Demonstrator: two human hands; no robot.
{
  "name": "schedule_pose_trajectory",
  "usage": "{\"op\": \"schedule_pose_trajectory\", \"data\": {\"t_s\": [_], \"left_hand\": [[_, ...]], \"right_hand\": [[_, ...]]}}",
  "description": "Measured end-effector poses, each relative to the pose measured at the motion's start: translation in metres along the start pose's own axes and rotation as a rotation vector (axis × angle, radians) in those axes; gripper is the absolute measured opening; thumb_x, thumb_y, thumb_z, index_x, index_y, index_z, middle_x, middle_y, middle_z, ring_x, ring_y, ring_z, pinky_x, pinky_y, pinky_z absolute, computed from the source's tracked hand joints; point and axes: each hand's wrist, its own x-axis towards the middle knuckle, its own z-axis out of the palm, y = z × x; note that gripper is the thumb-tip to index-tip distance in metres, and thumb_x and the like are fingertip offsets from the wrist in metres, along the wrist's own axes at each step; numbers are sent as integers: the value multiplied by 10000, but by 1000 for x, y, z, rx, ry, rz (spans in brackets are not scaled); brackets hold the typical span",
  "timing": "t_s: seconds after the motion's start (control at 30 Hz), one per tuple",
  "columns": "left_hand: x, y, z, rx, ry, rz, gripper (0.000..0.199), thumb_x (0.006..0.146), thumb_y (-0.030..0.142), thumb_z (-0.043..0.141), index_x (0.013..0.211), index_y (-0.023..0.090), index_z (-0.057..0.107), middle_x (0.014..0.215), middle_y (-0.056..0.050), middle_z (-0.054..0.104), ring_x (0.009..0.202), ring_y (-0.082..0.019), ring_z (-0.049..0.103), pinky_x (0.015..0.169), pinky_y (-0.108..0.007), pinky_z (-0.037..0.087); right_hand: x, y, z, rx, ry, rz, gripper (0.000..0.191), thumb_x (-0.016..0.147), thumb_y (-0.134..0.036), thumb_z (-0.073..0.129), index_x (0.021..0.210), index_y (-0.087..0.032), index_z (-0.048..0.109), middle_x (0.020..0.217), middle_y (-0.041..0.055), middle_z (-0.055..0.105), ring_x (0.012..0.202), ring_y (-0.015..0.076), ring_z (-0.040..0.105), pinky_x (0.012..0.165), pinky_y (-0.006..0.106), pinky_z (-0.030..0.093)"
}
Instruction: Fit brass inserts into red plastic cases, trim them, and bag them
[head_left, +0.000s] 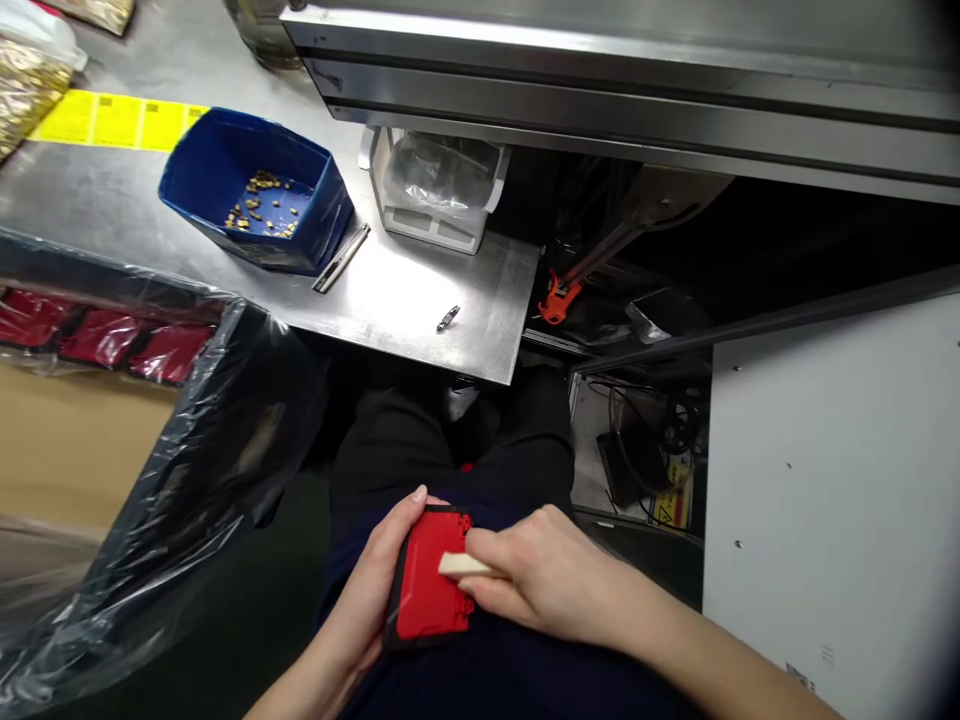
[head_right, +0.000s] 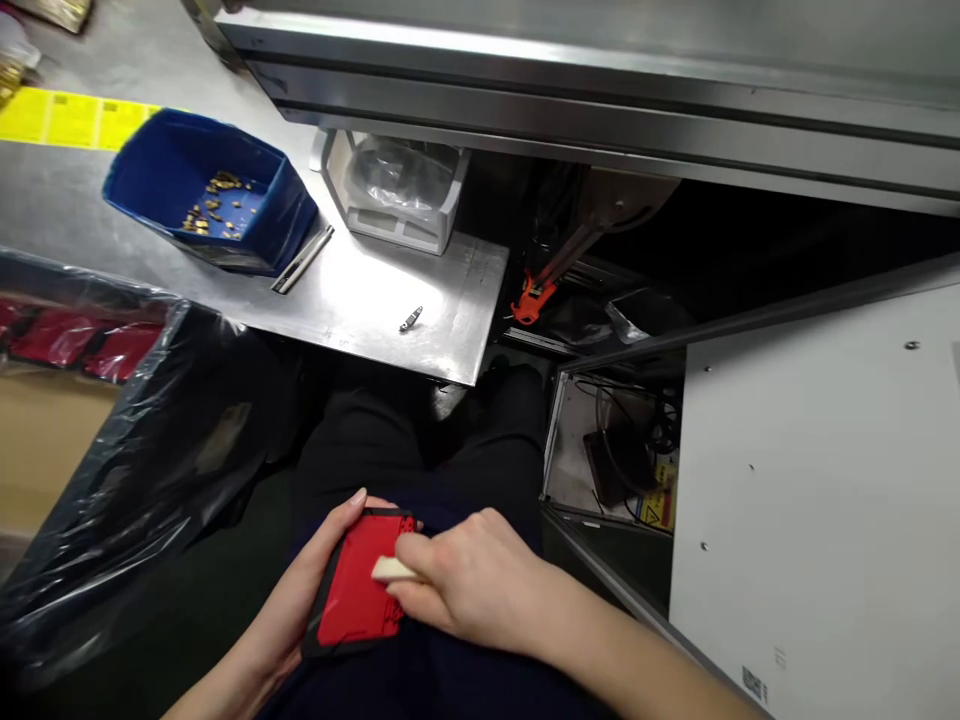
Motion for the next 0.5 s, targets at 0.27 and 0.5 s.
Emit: {"op": "schedule_pose_trajectory", "data": {"t_s": [0.27,0.5], "left_hand": [[2,0,2,8,-10,19,425,839,593,729,954,184,711,793,-57,734,628,-186,679,570,-250,559],[2,-1,-1,-55,-32,-66,416,854,591,708,953,187,705,738,-48,700,585,-183,643,534,-268,555]], "right_hand": [[-2,-3,0,10,-20,23,294,1044,-503,418,984,-264,579,777,-33,716,615,119,599,557,280,191],[3,-2,0,16,-32,22,293,1042,-495,425,999,-265,601,774,-29,720,614,125,611,555,291,185]]}}
